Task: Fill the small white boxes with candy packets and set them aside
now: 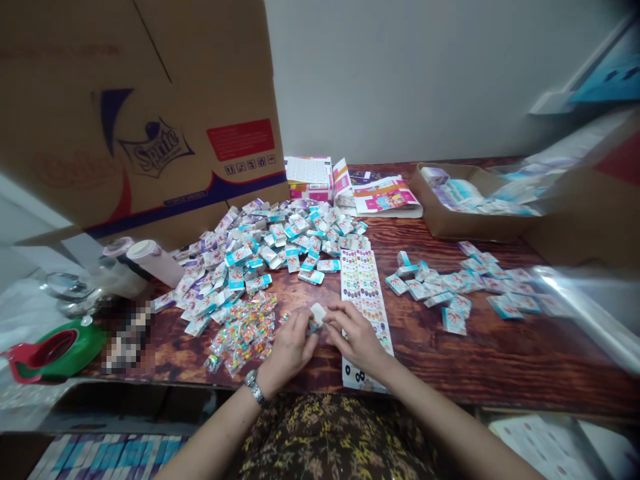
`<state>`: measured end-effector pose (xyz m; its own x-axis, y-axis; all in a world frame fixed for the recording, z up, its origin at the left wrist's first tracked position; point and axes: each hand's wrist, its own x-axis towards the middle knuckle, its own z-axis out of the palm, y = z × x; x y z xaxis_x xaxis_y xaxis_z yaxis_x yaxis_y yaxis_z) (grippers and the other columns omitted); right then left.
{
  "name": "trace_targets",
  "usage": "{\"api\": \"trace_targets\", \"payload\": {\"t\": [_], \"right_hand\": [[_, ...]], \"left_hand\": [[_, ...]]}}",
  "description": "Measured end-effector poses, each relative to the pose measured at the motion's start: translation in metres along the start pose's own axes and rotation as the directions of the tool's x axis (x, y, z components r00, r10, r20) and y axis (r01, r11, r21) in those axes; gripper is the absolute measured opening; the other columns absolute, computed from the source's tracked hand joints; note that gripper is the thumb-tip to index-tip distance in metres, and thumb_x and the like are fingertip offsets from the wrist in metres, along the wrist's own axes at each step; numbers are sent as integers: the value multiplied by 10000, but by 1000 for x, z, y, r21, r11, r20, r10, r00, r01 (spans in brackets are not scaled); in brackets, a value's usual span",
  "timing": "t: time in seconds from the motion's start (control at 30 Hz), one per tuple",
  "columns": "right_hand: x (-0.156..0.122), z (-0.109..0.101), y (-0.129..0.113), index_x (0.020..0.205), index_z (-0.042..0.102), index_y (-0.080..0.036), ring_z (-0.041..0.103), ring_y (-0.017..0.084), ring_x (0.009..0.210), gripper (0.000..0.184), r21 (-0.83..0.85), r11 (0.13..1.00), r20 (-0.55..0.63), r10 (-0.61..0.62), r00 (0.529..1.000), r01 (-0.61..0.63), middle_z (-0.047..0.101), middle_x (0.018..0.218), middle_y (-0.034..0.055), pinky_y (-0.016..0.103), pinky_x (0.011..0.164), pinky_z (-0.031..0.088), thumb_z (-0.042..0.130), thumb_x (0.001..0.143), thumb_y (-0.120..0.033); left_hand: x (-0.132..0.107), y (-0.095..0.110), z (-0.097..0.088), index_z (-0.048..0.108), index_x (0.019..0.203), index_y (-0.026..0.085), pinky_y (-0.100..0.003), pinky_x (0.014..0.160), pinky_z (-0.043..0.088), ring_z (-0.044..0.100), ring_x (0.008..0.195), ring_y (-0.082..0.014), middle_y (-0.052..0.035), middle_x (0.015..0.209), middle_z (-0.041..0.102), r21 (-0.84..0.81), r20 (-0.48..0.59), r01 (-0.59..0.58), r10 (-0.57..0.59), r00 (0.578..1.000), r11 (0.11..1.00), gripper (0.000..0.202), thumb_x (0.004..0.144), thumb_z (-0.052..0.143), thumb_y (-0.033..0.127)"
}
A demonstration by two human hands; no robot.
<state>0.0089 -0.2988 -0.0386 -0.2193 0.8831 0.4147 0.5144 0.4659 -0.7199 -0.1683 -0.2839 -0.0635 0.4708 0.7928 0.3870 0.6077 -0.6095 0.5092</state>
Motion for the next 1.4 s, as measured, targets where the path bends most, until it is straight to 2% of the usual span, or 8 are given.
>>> {"api": "trace_targets", "payload": {"t": [0.3,0.5,0.6,0.87,1.03,1.17,1.3,1.4], "right_hand": [[-3,21,-11,1035,587,-221,602,180,908,179,178,965,-97,210,973,-190,637,974,43,289,792,482,513,872,-224],[-1,32,-3,969,620,-189,626,174,827,170,499,798,-34,407,913,-338,658,891,42,286,741,512,565,830,-269],[2,36,3,943,637,-178,632,176,787,167,508,774,-28,455,890,-379,669,860,43,300,729,516,591,794,-238],[-8,37,-18,1035,648,-203,577,208,957,290,36,990,-205,142,968,-137,635,992,80,372,862,468,458,836,-114],[-19,43,-14,1225,538,-212,560,206,1042,381,36,994,-224,107,969,-102,614,1122,87,376,903,464,440,866,-133],[-19,-6,27,1107,609,-204,616,204,934,276,43,979,-254,202,946,-198,655,1032,72,342,790,520,459,876,-209],[-17,-90,83,1135,589,-165,588,253,1002,307,-286,885,-471,205,858,-368,634,1096,118,434,892,464,427,887,-247],[-13,-121,114,1206,559,-146,445,319,1205,375,-586,756,-269,158,950,-291,566,1232,153,517,1013,329,474,865,-276]], "left_hand": [[-2,-1,6,390,1209,138,-395,856,481,526,1019,-246,-136,1064,541,42,-15,-65,66,998,997,419,797,424,73],[-3,0,7,382,1233,136,-417,873,485,535,1037,-247,-144,1087,549,64,-6,-47,48,999,997,432,807,408,68],[-7,-1,11,298,1314,98,-417,899,481,533,1080,-260,-181,1156,536,105,-46,-29,34,998,994,525,807,434,91],[-8,2,18,193,1402,76,-413,942,461,504,1157,-274,-213,1287,481,177,-65,42,-31,997,983,617,827,416,98],[0,14,22,106,1430,114,-421,930,466,508,1165,-257,-208,1299,474,49,-30,120,-118,993,992,672,825,396,73],[5,21,20,33,1440,140,-451,972,430,424,1247,-278,-208,1370,394,-91,63,24,-19,998,996,766,843,508,214],[4,15,18,203,1411,182,-492,1022,368,320,1315,-285,-178,1418,331,-70,44,-28,32,999,997,628,866,506,257],[2,13,22,310,1362,199,-485,985,412,421,1243,-268,-155,1349,429,-73,80,-19,25,996,997,510,882,476,244]]}}
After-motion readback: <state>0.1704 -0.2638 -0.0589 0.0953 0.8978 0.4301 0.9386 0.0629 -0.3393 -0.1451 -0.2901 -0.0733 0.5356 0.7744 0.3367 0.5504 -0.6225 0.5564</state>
